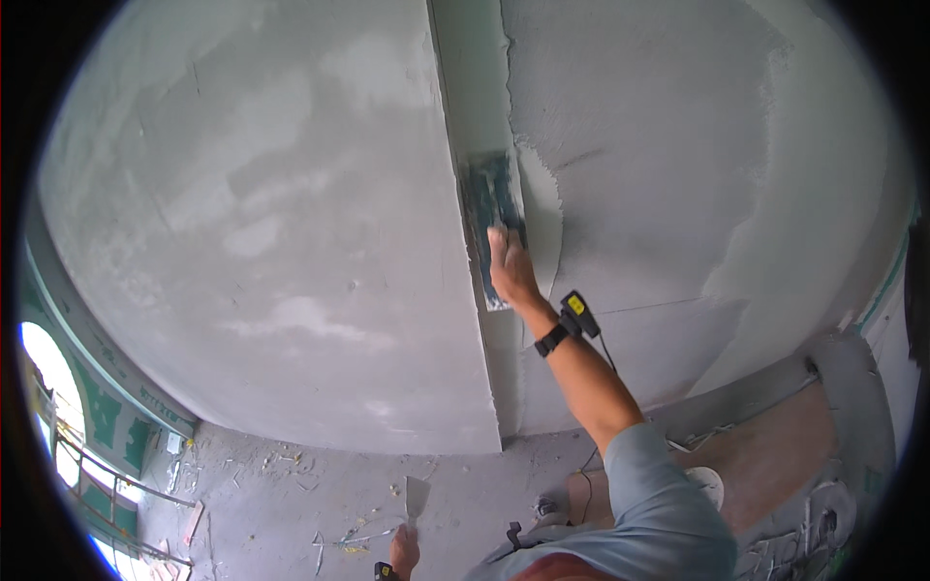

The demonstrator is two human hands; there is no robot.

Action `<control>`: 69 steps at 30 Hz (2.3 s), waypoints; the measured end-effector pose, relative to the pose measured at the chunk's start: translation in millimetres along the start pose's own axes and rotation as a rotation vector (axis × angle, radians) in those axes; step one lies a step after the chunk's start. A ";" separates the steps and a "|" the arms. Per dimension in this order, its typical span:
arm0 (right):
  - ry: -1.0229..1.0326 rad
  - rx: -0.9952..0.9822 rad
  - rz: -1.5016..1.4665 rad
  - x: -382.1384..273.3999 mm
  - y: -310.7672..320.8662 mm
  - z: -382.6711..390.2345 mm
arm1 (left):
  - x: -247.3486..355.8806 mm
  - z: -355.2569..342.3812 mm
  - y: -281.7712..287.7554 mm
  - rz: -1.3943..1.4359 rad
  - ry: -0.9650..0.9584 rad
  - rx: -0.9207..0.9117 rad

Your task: Apply plaster to a wall and corner using a trowel and putty knife.

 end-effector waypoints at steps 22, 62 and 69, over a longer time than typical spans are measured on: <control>-0.471 -0.151 -0.288 51.7 111.6 131.2 | 223.1 -52.9 32.0 0.676 -0.172 -0.173; 0.033 -1.112 0.001 -17.1 73.8 157.9 | 330.2 -28.9 68.7 1.088 -0.254 -0.543; -0.164 -0.484 -0.532 -45.6 149.7 101.8 | 249.6 -41.0 103.2 1.084 -0.183 -0.276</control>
Point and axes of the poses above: each hand's wrist, its own z-axis away from the middle knuckle, its own y-axis out of the back of the hand, x = y × z, the point moved 6 cm from there along -z, towards the middle knuckle, and after that the axes turned 2 degrees about z, right-handed, at the moved point
